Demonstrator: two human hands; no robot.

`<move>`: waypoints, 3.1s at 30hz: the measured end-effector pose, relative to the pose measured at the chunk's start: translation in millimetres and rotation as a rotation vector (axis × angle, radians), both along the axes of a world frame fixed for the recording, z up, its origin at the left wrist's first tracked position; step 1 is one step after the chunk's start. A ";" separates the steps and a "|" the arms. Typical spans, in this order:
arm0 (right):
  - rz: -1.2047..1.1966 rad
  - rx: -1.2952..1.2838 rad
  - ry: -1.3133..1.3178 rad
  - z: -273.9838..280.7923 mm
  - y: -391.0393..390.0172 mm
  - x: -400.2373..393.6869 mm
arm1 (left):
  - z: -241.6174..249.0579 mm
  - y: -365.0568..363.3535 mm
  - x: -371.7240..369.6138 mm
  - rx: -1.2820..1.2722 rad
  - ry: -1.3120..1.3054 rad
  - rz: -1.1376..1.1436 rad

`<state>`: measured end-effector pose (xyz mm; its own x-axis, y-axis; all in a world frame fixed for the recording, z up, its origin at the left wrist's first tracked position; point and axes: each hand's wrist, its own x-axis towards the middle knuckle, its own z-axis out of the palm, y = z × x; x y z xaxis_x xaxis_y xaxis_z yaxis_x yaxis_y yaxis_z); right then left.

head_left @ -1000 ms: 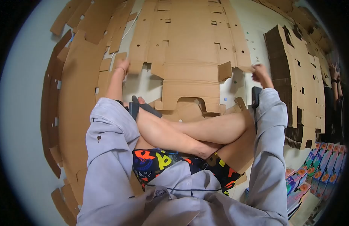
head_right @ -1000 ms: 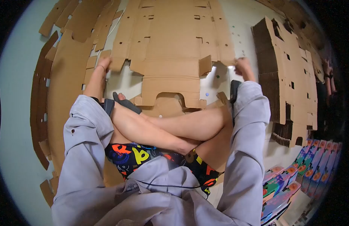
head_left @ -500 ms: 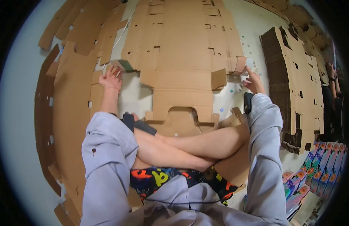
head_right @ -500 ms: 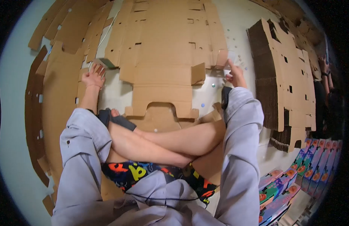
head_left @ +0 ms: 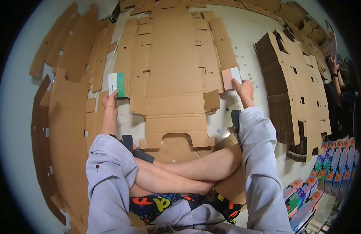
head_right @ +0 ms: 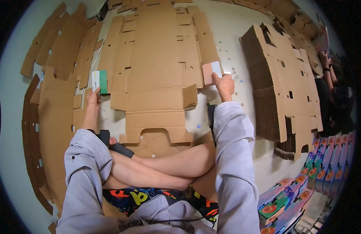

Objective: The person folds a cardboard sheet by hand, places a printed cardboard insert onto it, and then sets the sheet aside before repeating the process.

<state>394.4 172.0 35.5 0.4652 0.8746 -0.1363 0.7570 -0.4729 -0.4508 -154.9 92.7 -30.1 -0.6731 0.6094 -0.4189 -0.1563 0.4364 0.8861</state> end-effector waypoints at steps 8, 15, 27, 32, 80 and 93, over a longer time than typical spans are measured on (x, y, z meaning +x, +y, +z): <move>0.425 0.051 -0.089 37.8 -35.9 -55.1 | 29.7 -14.7 104.0 0.135 0.948 -0.211; 0.470 0.124 -0.023 26.5 -46.4 -56.1 | 47.5 -12.6 113.3 0.287 1.001 -0.267; 0.662 0.243 -0.154 29.2 -31.9 -57.3 | 55.3 11.9 86.4 0.128 0.856 -0.176; 0.812 0.554 -0.182 38.0 -29.8 -89.7 | 68.4 2.2 110.4 -0.106 0.941 -0.417; 0.361 0.232 0.131 -82.8 -2.3 -71.2 | 2.4 7.3 138.6 -0.181 0.948 -0.563; 0.343 -0.024 0.032 8.8 -32.2 -77.2 | 72.9 0.0 143.7 -0.277 0.908 -0.616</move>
